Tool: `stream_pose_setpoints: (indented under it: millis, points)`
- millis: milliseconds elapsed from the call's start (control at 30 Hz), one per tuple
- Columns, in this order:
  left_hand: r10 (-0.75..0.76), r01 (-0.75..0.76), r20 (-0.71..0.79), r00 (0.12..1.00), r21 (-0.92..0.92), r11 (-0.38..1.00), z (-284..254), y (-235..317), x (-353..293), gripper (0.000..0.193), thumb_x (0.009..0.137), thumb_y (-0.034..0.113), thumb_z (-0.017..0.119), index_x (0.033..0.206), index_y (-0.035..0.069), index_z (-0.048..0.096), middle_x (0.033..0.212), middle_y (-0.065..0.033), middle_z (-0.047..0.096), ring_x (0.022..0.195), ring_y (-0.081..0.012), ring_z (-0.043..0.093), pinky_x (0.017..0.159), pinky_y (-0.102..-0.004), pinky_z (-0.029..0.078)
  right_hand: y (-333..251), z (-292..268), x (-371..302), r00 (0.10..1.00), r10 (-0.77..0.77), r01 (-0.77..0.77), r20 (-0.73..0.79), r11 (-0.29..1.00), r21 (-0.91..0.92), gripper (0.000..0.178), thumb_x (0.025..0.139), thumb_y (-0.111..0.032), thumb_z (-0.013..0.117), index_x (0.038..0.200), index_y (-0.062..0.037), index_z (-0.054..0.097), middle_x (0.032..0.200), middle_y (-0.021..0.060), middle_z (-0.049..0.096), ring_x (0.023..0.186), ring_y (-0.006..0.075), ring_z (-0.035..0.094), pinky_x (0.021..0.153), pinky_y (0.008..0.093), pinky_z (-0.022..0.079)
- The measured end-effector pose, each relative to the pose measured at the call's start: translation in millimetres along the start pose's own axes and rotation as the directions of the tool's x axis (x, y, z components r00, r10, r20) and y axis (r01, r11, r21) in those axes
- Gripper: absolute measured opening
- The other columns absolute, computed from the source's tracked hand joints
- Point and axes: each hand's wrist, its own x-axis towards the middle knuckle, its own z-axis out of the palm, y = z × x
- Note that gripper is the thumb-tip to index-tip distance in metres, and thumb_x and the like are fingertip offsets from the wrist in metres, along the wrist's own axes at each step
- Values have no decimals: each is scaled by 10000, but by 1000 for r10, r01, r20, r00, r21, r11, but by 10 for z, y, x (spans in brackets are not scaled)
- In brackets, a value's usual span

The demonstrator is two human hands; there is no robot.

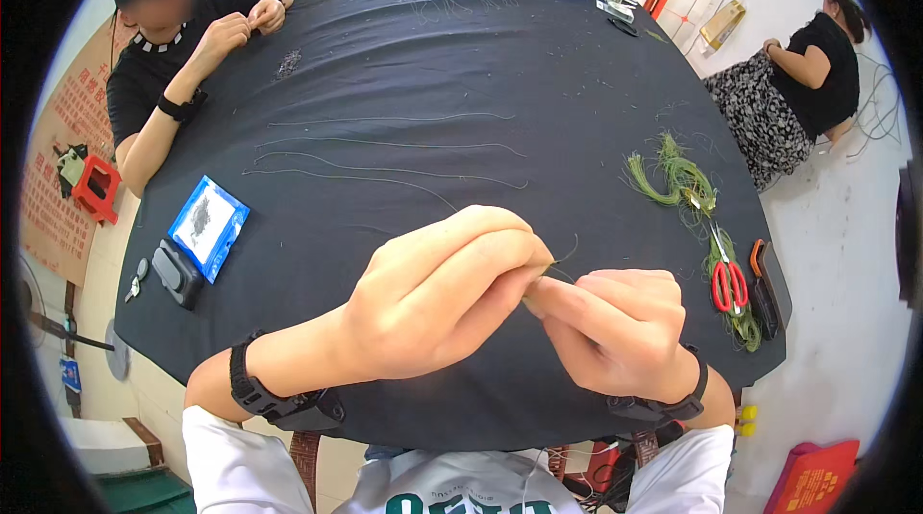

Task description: Assembling small fishing lure components and hooks at a table.

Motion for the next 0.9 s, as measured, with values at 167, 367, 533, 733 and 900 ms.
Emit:
stream_pose_setpoints:
  millis: [167,367,533,733,900]
  points:
    - [-85,83,-26,996,-69,994,29,-9,19,163,734,-93,654,876,-16,633,856,-81,627,526,-41,458,445,-172,358,2,-63,33,990,130,-133,55,990,50,149,684,-7,687,820,-50,645,615,42,598,468,172,575,405,260,421]
    - [-271,282,93,958,-145,948,-51,6,32,125,763,-78,633,867,-8,629,819,-63,611,546,-29,445,460,-182,337,55,-64,71,917,400,-399,8,912,92,83,779,18,639,841,-37,645,571,54,570,422,121,533,408,241,383]
    - [-492,528,210,845,-184,829,-47,-74,12,77,818,-55,606,888,-28,623,813,-27,598,618,-13,470,517,-174,356,108,-155,103,916,402,-400,17,905,143,87,809,19,620,867,-20,674,561,52,575,416,73,494,407,224,350]
    - [-688,766,338,643,-283,577,-93,-247,41,90,866,-1,596,935,-54,617,842,-39,629,773,-50,577,684,-181,462,294,-73,97,795,595,-605,116,762,231,73,844,-18,610,879,-5,672,560,-12,551,459,1,409,423,190,286]
    - [-722,816,379,578,-271,511,-155,-340,82,104,870,4,583,947,-52,625,862,-50,647,801,-63,592,724,-192,474,372,23,150,699,697,-690,160,598,408,96,881,-42,583,905,2,665,599,-63,536,505,-25,363,449,173,247]
